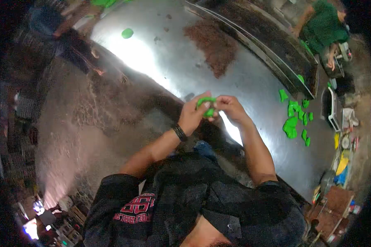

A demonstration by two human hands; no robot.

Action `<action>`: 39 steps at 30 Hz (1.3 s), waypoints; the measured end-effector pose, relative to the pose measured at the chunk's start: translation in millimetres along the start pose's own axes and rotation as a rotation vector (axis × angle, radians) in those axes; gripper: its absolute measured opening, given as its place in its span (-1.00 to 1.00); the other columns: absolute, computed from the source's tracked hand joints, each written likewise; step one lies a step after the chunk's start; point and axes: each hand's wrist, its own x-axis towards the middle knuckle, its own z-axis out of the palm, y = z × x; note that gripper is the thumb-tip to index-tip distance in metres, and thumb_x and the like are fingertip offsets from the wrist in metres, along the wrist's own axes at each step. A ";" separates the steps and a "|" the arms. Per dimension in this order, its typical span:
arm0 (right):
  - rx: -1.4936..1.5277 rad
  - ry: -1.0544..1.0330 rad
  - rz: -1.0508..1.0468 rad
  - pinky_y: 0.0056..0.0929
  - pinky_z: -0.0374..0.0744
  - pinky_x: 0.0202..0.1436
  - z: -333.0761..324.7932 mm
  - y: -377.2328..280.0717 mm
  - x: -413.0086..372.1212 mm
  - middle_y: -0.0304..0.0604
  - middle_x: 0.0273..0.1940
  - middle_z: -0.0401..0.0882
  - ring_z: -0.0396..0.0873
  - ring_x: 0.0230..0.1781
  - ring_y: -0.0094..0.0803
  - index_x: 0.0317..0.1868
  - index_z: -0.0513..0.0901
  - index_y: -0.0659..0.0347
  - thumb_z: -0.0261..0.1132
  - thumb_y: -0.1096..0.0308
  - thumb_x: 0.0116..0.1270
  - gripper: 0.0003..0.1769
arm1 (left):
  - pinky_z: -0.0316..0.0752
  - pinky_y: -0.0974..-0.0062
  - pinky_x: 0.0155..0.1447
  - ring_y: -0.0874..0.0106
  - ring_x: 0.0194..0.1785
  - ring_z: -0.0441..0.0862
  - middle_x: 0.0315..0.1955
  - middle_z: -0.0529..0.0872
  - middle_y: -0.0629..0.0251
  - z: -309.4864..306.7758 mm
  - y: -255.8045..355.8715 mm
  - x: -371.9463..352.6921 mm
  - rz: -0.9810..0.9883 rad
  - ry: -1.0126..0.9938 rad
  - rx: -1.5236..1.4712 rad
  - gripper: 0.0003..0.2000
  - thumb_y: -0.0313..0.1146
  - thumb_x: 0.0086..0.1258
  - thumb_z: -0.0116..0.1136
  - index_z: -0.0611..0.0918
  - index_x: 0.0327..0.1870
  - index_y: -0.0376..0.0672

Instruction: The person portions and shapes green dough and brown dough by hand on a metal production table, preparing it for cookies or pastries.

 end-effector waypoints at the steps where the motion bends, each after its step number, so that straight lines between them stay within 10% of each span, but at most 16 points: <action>1: 0.024 0.113 -0.032 -0.52 0.43 -0.08 7.0 4.4 5.0 -0.25 -0.34 0.63 0.51 -0.29 -0.54 -0.23 0.64 0.31 0.31 0.35 0.17 -0.78 | 0.51 0.47 0.04 0.45 -0.06 0.56 -0.12 0.58 0.21 -7.8 1.1 3.0 0.066 0.038 0.284 -0.61 -0.34 0.43 -0.03 0.36 0.23 -0.29; 4: -0.024 0.426 -0.249 -0.44 0.45 -0.17 36.1 8.1 2.7 -0.21 -0.34 0.63 0.52 -0.34 -0.48 -0.26 0.63 0.30 0.32 0.32 0.17 -0.78 | 0.50 0.53 0.00 0.52 -0.08 0.55 -0.09 0.57 0.24 -21.2 -40.3 28.9 0.297 0.219 0.483 -0.60 -0.33 0.42 0.00 0.37 0.22 -0.30; 6: -1.010 0.573 -0.951 -0.47 0.53 -0.26 42.3 12.6 -3.4 -0.14 -0.36 0.61 0.58 -0.32 -0.43 -0.28 0.61 0.30 0.33 0.39 0.16 -0.83 | 0.43 0.55 0.04 0.55 -0.04 0.48 -0.06 0.54 0.29 9.1 -35.6 26.1 0.235 0.273 0.211 -0.55 -0.18 0.47 -0.10 0.34 0.26 -0.26; 9: -1.294 0.472 -0.793 -0.43 0.53 -0.26 16.3 10.2 -27.7 -0.09 -0.42 0.54 0.58 -0.33 -0.36 -0.32 0.59 0.30 0.36 0.42 0.08 -0.82 | 0.38 0.55 0.04 0.50 -0.04 0.46 -0.04 0.51 0.32 37.2 -52.9 27.3 0.088 0.284 0.189 -0.45 0.06 0.50 -0.33 0.34 0.28 -0.19; 12: -0.898 0.431 -0.592 -0.38 0.53 -0.22 -29.5 -12.4 -39.9 -0.08 -0.45 0.50 0.58 -0.33 -0.28 -0.37 0.56 0.33 0.40 0.39 0.04 -0.78 | 0.38 0.48 0.07 0.43 -0.03 0.48 -0.01 0.51 0.27 66.4 -42.6 33.9 -0.071 0.073 0.018 -0.37 0.15 0.48 -0.41 0.36 0.26 -0.24; 17: -0.886 0.042 -0.948 -0.38 0.52 -0.36 -105.6 -39.9 -64.5 -0.03 -0.27 0.61 0.58 -0.42 -0.27 -0.22 0.65 0.30 0.39 0.39 0.01 -0.71 | 0.37 0.22 0.18 0.24 0.07 0.49 0.06 0.50 0.01 115.1 -19.9 77.2 -0.440 -0.145 -0.473 -0.24 0.21 0.43 -0.36 0.32 0.19 -0.48; 20: -0.859 -0.063 -0.675 -0.41 0.51 -0.36 -136.5 -22.2 -70.7 -0.06 -0.30 0.62 0.59 -0.43 -0.31 -0.31 0.67 0.30 0.40 0.37 0.02 -0.78 | 0.39 0.23 0.17 0.22 0.04 0.51 0.08 0.50 0.06 128.0 -47.4 82.5 -0.576 0.026 -0.379 -0.31 0.17 0.43 -0.24 0.30 0.23 -0.40; 21: -0.815 -0.027 -0.292 -0.36 0.55 -0.19 -141.4 -15.5 -70.0 -0.12 -0.29 0.64 0.60 -0.33 -0.20 -0.30 0.69 0.21 0.40 0.33 0.04 -0.80 | 0.44 0.24 0.09 0.24 -0.03 0.55 -0.07 0.59 0.15 121.3 -64.1 79.9 -0.589 0.051 -0.223 -0.49 0.00 0.38 0.00 0.46 0.14 -0.28; 24: -0.573 0.085 -0.250 -0.38 0.54 -0.21 -145.1 19.2 -57.9 -0.14 -0.31 0.62 0.59 -0.31 -0.23 -0.30 0.69 0.18 0.39 0.34 0.06 -0.82 | 0.49 0.26 -0.03 0.26 -0.10 0.58 -0.25 0.66 0.18 93.1 -102.1 72.0 0.314 -0.038 1.218 -0.69 -0.18 0.26 0.19 0.63 -0.06 -0.15; 29: -0.708 0.027 -0.514 -0.34 0.52 -0.21 -141.0 30.9 -62.5 -0.16 -0.26 0.51 0.53 -0.25 -0.24 -0.30 0.60 0.17 0.38 0.40 0.04 -0.81 | 0.47 0.32 -0.29 0.24 -0.32 0.58 -0.45 0.64 0.22 71.8 -95.9 74.7 0.169 -0.065 1.145 -0.83 -0.39 0.17 0.21 0.69 -0.21 -0.04; 33: -0.731 -0.191 -0.185 -0.32 0.47 -0.34 -129.9 -5.0 -27.9 -0.15 -0.42 0.47 0.53 -0.33 -0.30 -0.43 0.44 0.19 0.43 0.42 -0.04 -0.72 | 0.52 0.33 -0.21 0.17 -0.26 0.60 -0.46 0.64 0.16 80.7 -80.6 76.2 0.276 -0.118 1.408 -0.80 -0.49 0.08 0.16 0.69 -0.24 -0.09; 39: -0.267 -0.181 0.037 -0.55 0.49 -0.48 -147.9 13.3 -13.8 -0.24 -0.40 0.52 0.52 -0.47 -0.53 -0.40 0.50 0.23 0.39 0.45 0.04 -0.80 | 0.58 0.55 -0.34 0.44 -0.23 0.62 -0.18 0.63 0.26 64.6 -69.3 75.8 0.038 -0.106 0.724 -0.79 -0.41 0.20 0.23 0.67 -0.13 -0.11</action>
